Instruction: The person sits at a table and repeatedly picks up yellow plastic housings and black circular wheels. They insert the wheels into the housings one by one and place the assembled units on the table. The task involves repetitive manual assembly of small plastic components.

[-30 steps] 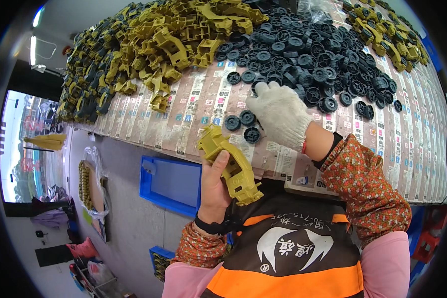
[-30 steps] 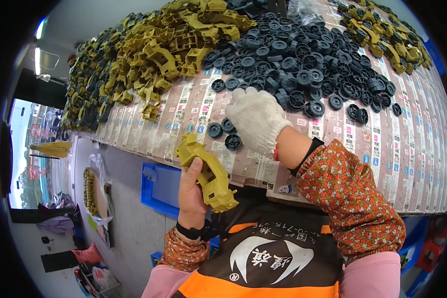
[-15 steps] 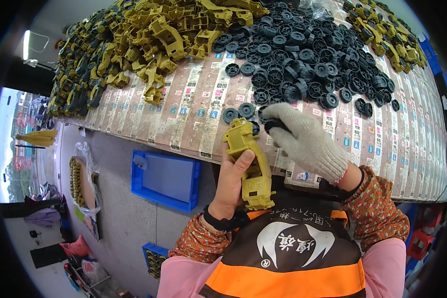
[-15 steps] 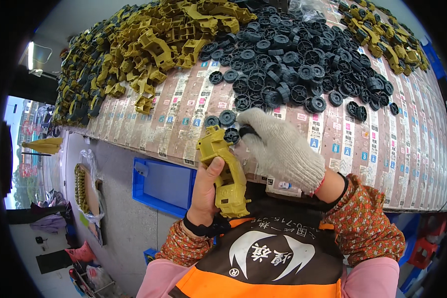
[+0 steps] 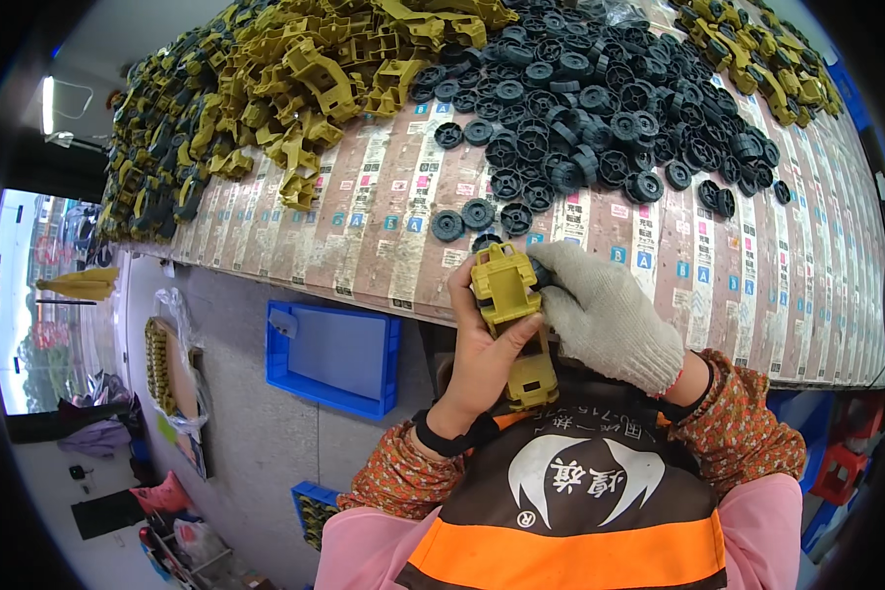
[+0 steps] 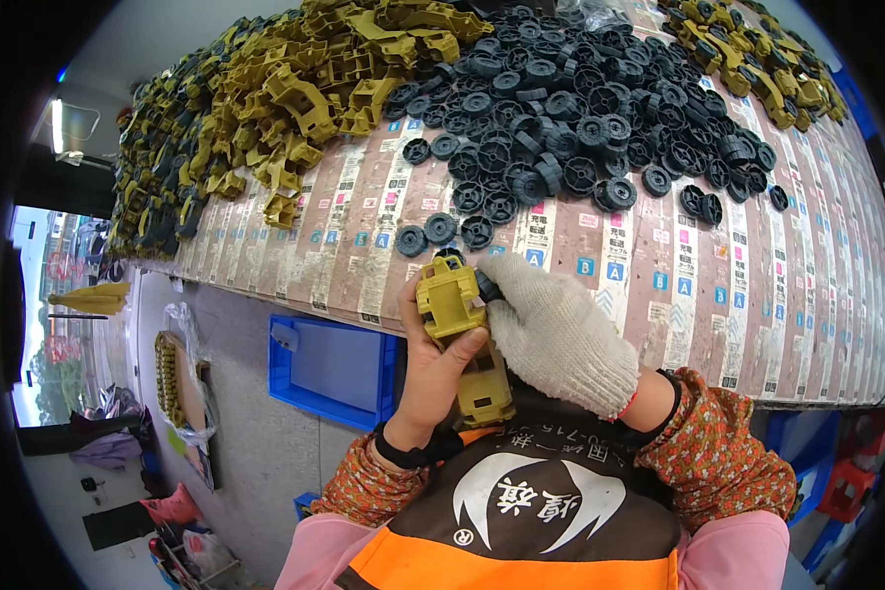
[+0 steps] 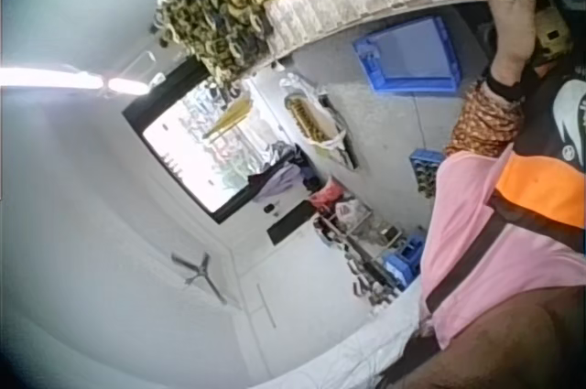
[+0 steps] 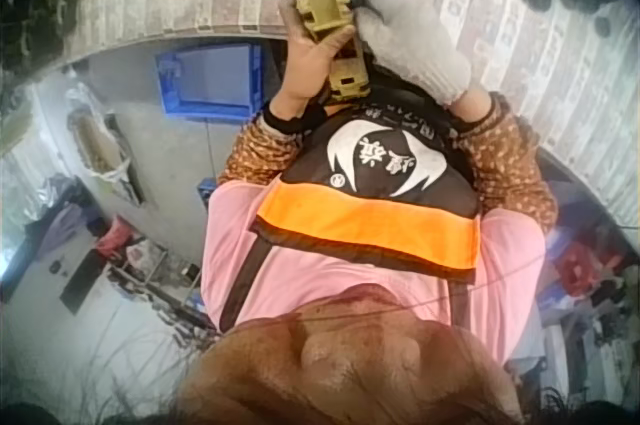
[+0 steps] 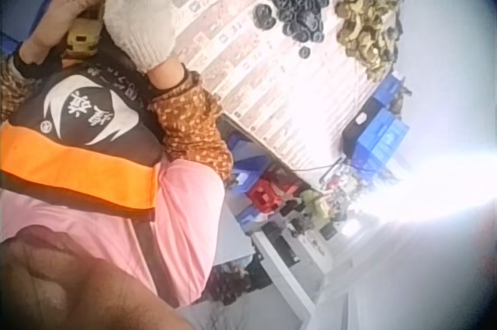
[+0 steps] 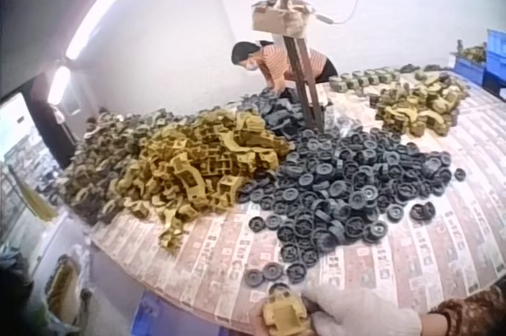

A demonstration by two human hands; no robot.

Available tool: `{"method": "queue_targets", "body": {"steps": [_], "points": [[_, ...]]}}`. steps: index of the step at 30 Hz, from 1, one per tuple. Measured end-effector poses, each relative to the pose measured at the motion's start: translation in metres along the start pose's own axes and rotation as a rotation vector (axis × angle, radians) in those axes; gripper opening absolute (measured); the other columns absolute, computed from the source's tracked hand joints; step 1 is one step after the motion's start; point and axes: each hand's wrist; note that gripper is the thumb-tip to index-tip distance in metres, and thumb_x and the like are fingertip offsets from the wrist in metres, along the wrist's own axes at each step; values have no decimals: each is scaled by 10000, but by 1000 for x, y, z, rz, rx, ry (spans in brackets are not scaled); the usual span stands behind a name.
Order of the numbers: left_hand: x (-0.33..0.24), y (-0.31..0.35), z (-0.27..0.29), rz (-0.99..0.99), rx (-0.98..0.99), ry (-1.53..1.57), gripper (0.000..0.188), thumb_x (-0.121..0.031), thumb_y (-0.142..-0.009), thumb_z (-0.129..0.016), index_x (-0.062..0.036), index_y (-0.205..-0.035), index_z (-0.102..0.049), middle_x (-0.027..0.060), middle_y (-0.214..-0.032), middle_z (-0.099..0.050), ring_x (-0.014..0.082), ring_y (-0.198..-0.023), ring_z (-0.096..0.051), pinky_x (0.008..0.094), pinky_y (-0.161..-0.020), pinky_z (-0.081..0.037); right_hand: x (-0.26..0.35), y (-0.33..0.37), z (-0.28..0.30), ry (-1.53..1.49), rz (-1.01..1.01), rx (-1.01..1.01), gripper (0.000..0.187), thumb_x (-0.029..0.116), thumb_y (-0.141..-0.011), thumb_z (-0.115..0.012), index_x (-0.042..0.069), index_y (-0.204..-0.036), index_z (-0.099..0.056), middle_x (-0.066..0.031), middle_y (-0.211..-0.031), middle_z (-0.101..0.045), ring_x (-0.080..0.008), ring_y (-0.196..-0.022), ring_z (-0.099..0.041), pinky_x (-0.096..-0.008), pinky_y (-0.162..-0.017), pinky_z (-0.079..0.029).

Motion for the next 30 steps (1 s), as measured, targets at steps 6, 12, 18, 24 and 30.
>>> {"method": "queue_targets", "body": {"steps": [6,12,18,24,30], "points": [[-7,3,6,-99,154,-265,833,-58,-961,-772,-107,-1569,-205,116,-1412,-507,206,-1262,-566,378,-1082,-488,6,8,6,256,9,63,353,68,-886,-624,-13,-1229,-635,-287,-890,-702,-491,-829,-702,-554,-719,-558],[-8,15,13,-79,170,-324,838,-14,-917,-788,-102,-1529,-223,131,-1358,-566,221,-1234,-600,389,-1066,-496,24,-7,12,238,-104,221,382,108,-798,-620,-28,-1154,-640,-297,-903,-701,-497,-903,-699,-566,-797,-560],[-9,24,28,-90,109,-398,859,2,-892,-790,-124,-1537,-236,131,-1375,-565,246,-1258,-599,400,-1090,-484,23,-14,-2,212,-37,214,285,130,-791,-631,-23,-1031,-628,-289,-890,-685,-494,-915,-699,-567,-798,-561],[-23,10,32,132,-149,94,696,-71,-966,-783,-124,-1505,-347,67,-1254,-622,179,-1079,-676,352,-935,-600,17,-70,-7,632,255,112,188,146,-798,-725,28,-934,-672,-178,-846,-714,-386,-872,-749,-472,-697,-598],[-30,8,48,221,-182,338,494,-159,-1034,-719,-139,-1441,-440,48,-1132,-651,174,-923,-714,357,-748,-648,16,-86,-20,1004,469,279,243,116,-787,-766,93,-1026,-732,-111,-1065,-683,-280,-1018,-702,-408,-804,-589]]}}
Point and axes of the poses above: each hand's wrist, its own y-axis away from the middle knuckle, its own z-axis out of the back of the hand, x = y × z
